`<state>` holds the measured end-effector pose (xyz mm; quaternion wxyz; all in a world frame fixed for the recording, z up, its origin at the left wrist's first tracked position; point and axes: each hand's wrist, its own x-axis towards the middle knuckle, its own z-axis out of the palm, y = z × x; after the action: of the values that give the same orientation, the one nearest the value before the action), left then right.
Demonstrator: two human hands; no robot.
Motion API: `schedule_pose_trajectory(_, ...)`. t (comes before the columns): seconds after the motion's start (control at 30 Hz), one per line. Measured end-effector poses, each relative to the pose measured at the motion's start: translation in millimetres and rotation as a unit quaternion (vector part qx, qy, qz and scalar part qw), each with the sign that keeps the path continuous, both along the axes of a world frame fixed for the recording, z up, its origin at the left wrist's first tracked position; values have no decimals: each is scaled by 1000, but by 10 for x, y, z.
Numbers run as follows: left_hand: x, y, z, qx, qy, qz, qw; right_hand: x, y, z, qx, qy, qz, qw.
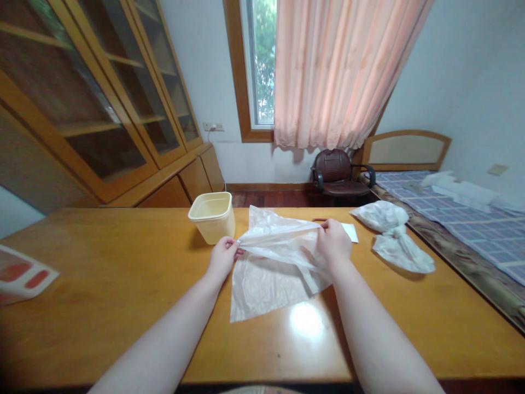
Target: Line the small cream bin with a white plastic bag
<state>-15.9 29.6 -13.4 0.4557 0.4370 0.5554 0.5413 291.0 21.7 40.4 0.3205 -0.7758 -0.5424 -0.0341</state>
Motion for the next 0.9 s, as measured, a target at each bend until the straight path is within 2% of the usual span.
schedule_pose_trajectory(0.1, 11, -13, 2, 24, -5, 12, 1000, 94, 39, -25, -3, -18, -23, 1000)
schedule_pose_trajectory(0.2, 57, -48, -7, 49, -18, 11, 999, 51, 57, -82, 55, -40, 13, 998)
schedule_pose_trajectory(0.27, 90, -67, -10, 53, -34, -3, 998, -36, 31, -113, 154, -70, 75, 983)
schedule_pose_trajectory(0.33, 118, -82, 4, 47, -53, -19, 997, -162, -35, -129, 240, -106, 184, 947)
schedule_pose_trajectory(0.37, 128, -91, 20, 42, -65, -26, 997, -237, -78, -134, 254, -119, 254, 926)
schedule_pose_trajectory(0.4, 135, -105, 44, 38, -76, -35, 996, -319, -125, -139, 245, -128, 328, 903)
schedule_pose_trajectory(0.47, 145, -152, 106, 46, -87, -78, 992, -493, -210, -156, 173, -125, 454, 865)
schedule_pose_trajectory(0.53, 155, -229, 173, 74, -66, -163, 982, -651, -264, -188, 74, -103, 514, 848)
schedule_pose_trajectory(0.63, 183, -373, 242, 111, -2, -299, 948, -799, -280, -260, -44, -56, 494, 866)
schedule_pose_trajectory(0.7, 211, -454, 258, 109, 26, -360, 926, -830, -268, -309, -84, -28, 467, 880)
schedule_pose_trajectory(0.8, 253, -519, 262, 94, 40, -415, 904, -827, -254, -355, -109, -9, 447, 888)
schedule_pose_trajectory(0.9, 277, -540, 271, 67, 14, -445, 893, -825, -244, -368, -111, 23, 440, 891)
